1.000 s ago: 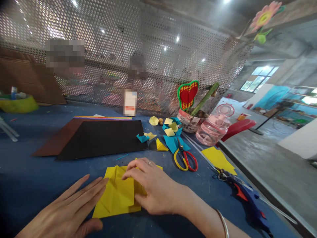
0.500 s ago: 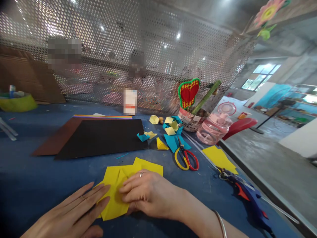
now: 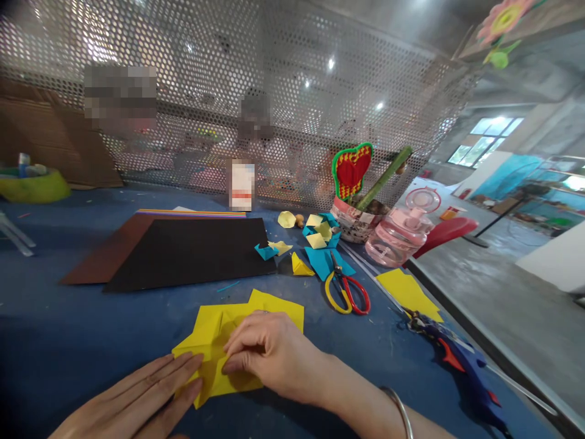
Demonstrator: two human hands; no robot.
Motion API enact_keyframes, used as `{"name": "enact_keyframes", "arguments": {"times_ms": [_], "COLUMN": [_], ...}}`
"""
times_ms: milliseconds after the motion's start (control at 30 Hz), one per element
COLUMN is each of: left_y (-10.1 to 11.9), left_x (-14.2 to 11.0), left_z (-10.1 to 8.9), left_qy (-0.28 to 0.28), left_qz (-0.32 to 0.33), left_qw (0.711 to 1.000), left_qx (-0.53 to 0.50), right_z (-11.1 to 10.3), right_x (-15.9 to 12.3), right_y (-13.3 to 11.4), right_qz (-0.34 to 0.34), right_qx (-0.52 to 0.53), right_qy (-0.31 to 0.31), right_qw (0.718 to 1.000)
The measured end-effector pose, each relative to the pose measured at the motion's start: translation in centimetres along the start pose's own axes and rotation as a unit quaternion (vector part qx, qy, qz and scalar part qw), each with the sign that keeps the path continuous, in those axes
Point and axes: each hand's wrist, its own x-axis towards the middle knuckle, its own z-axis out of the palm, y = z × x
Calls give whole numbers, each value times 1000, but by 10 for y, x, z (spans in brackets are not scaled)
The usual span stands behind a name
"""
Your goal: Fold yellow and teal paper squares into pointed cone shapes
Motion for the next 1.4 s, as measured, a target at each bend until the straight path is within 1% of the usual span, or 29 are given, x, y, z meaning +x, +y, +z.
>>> {"name": "enact_keyframes", "arguments": {"times_ms": [133,167,300,367,433,633,833,967,1067,1133,1200,1300,1333,1400], "left_y": [-2,-2,0,1,2,1,3,6,6,4,1,-1,-1,2], "left_x": [6,8,13,13,12,7,2,-1,0,3,8,13,14,12], "left_z": [-1,-2,-5,-6,-5,-2,2,3,3,0,-5,-10,-10,-7], "left_qy": [8,8,-24,-22,-10,-12,-11,-13,-10,3,-6,-56,-46,1], "left_qz": [-15,-18,-27,-30,-28,-18,-3,-14,-10,-4,14,76,71,22], "left_qw": [1000,999,999,999,999,1000,1000,1000,1000,1000,1000,995,996,1000], "left_qx": [-20,-25,-24,-23,-25,-15,2,0,-3,0,8,20,24,15], "right_z": [6,8,16,19,20,24,29,31,32,32,32,33,33,33], "right_x": [-1,-1,-1,1,3,7,6,6,5,6,6,6,6,6], "right_y": [0,1,2,2,0,-5,-5,-3,-3,-4,-3,-3,-2,-2], "right_qz": [8,14,47,57,69,109,111,103,100,100,98,90,89,88], "right_qx": [8,5,-43,-63,-75,-107,-130,-137,-141,-144,-145,-151,-155,-164], "right_qy": [12,23,86,99,97,91,104,115,117,117,118,122,122,120], "right_qw": [1000,1000,994,991,990,984,980,978,978,978,977,977,976,975]}}
